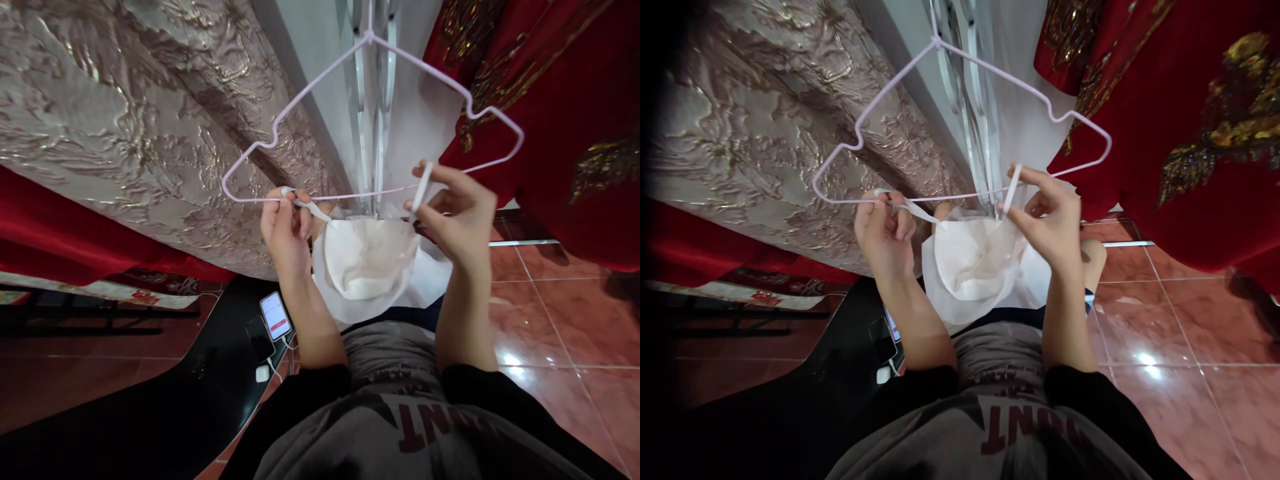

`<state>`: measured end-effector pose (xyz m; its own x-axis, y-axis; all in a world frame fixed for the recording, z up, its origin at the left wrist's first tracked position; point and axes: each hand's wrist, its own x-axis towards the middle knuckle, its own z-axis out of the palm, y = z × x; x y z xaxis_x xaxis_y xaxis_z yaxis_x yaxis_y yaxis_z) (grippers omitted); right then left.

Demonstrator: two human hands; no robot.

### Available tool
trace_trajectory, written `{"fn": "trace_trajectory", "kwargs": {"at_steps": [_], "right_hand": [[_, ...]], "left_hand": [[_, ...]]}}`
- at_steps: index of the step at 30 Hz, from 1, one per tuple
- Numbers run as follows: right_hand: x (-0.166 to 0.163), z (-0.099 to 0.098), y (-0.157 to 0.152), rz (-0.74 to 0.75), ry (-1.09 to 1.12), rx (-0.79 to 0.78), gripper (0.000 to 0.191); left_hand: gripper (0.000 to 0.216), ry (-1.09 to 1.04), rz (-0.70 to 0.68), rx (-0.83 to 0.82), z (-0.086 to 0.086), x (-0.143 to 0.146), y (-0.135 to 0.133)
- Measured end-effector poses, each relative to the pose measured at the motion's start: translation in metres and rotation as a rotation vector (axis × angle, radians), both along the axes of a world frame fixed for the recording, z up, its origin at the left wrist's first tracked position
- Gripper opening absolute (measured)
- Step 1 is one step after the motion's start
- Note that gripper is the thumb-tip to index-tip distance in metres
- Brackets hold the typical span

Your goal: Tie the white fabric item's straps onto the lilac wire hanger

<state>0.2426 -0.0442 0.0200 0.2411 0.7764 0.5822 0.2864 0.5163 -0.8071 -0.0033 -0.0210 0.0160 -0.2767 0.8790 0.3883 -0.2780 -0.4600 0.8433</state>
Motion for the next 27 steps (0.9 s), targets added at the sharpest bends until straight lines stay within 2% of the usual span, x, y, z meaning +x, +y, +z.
{"fn": "trace_trajectory", "kwargs": {"at_steps": [2, 5, 9, 12, 14, 16, 20, 22, 25, 27], "right_hand": [[-0.003, -0.007, 0.002, 0.044, -0.072, -0.051, 0.049], [-0.002, -0.013, 0.003, 0.018, -0.08, -0.003, 0.047], [0.004, -0.012, 0.001, -0.03, -0.033, 0.031, 0.048], [0.004, -0.01, -0.003, -0.012, -0.036, 0.001, 0.048], [0.002, -0.008, -0.004, 0.006, -0.031, -0.014, 0.048], [-0.001, -0.006, -0.005, 0.009, -0.021, -0.024, 0.047], [-0.006, -0.006, -0.007, 0.033, -0.03, -0.04, 0.046], [-0.007, -0.005, -0.008, 0.075, -0.041, -0.066, 0.048], [-0.006, -0.005, -0.008, 0.098, -0.055, -0.091, 0.05], [-0.003, -0.005, -0.007, 0.078, -0.064, -0.082, 0.05]], "left_hand": [[0.027, 0.029, 0.061, -0.013, -0.003, 0.0, 0.001], [0.018, 0.038, 0.225, 0.031, -0.014, -0.009, 0.006], [0.027, 0.031, 0.488, 0.198, -0.031, -0.034, 0.015], [0.03, 0.106, 0.608, 0.353, -0.031, -0.047, 0.016], [0.032, 0.113, 0.632, 0.429, -0.023, -0.048, 0.013], [0.028, 0.096, 0.592, 0.442, -0.009, -0.046, 0.007], [0.011, 0.247, 0.429, 0.333, 0.016, -0.044, 0.005], [0.018, 0.342, 0.417, 0.343, 0.017, -0.048, 0.013], [0.022, 0.394, 0.46, 0.412, 0.008, -0.058, 0.033], [0.028, 0.393, 0.451, 0.401, 0.003, -0.061, 0.04]]}}
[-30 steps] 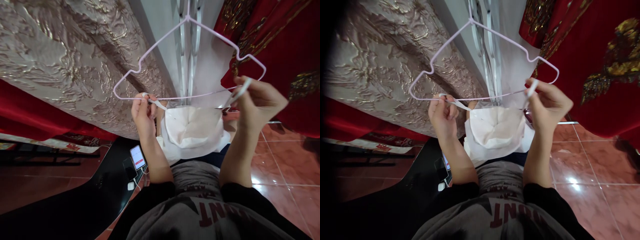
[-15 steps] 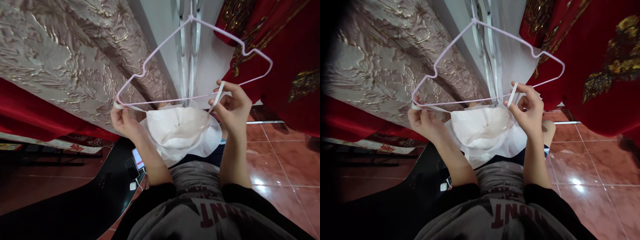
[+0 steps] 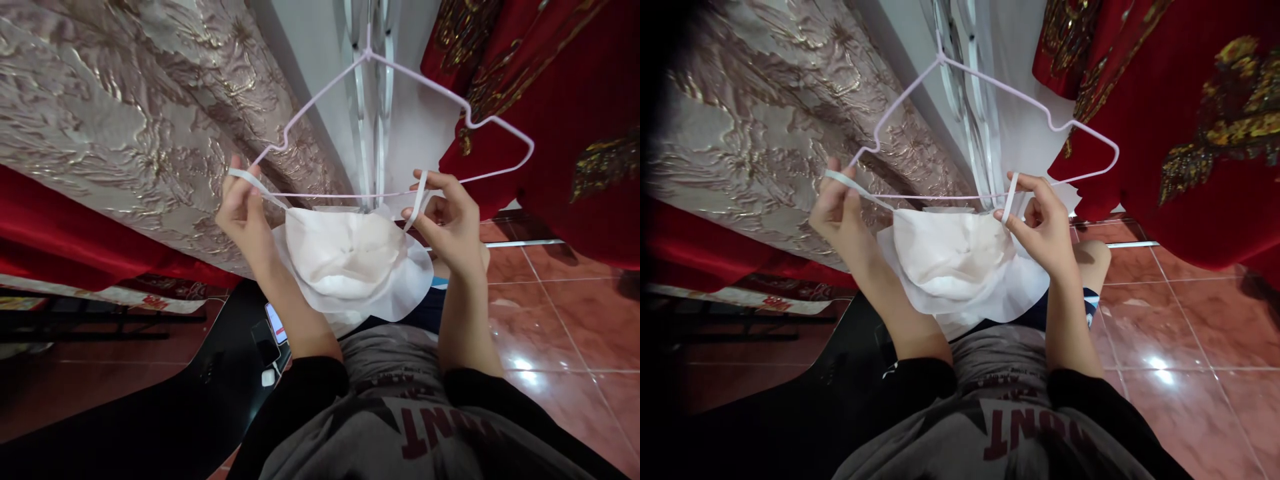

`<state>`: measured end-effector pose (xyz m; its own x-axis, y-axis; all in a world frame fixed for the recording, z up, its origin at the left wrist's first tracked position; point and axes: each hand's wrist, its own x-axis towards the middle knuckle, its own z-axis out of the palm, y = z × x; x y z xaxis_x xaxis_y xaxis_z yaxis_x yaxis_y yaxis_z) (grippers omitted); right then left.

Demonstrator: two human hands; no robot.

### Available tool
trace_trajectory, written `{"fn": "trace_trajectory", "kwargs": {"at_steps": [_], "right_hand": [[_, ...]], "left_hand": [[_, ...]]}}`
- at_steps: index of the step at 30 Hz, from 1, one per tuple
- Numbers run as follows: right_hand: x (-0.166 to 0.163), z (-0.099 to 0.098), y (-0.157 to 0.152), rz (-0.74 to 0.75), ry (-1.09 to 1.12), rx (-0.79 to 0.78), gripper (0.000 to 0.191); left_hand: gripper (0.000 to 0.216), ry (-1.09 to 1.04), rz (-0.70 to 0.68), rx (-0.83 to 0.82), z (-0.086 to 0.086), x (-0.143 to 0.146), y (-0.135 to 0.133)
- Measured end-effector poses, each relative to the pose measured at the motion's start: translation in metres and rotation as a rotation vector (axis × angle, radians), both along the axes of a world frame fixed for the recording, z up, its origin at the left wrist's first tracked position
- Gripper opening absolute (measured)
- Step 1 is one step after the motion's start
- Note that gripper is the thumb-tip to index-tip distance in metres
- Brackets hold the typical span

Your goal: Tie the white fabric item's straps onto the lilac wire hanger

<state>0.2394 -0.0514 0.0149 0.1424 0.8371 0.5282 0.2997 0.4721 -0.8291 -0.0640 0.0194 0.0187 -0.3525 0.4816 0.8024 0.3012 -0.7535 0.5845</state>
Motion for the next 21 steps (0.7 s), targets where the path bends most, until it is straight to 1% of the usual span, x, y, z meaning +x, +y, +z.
{"fn": "trace_trajectory", "kwargs": {"at_steps": [1, 3, 5, 8, 11, 14, 18, 21], "right_hand": [[0.002, -0.001, 0.001, -0.006, -0.003, 0.011, 0.05], [0.005, -0.003, 0.003, -0.007, 0.004, 0.044, 0.051], [0.007, -0.007, 0.006, 0.007, 0.022, 0.08, 0.051], [0.005, -0.01, 0.009, 0.029, 0.044, 0.121, 0.051], [0.001, -0.011, 0.01, 0.027, 0.037, 0.164, 0.049], [0.0, -0.012, 0.012, 0.015, 0.005, 0.19, 0.048], [0.004, -0.015, 0.015, -0.001, -0.051, 0.208, 0.051], [0.007, -0.017, 0.016, -0.006, -0.091, 0.217, 0.052]], "left_hand": [[0.035, -0.003, -0.016, -0.017, 0.0, 0.001, 0.001], [0.043, -0.01, -0.053, -0.011, 0.006, 0.006, -0.001], [0.045, 0.001, -0.088, 0.04, 0.019, 0.013, -0.007], [0.048, 0.107, -0.126, 0.079, 0.042, 0.019, -0.016], [0.047, 0.212, -0.184, 0.014, 0.057, 0.015, -0.021], [0.043, 0.263, -0.227, -0.085, 0.065, 0.011, -0.025], [0.038, 0.334, -0.204, -0.202, 0.076, 0.016, -0.023], [0.039, 0.386, -0.186, -0.229, 0.083, 0.02, -0.017]]}}
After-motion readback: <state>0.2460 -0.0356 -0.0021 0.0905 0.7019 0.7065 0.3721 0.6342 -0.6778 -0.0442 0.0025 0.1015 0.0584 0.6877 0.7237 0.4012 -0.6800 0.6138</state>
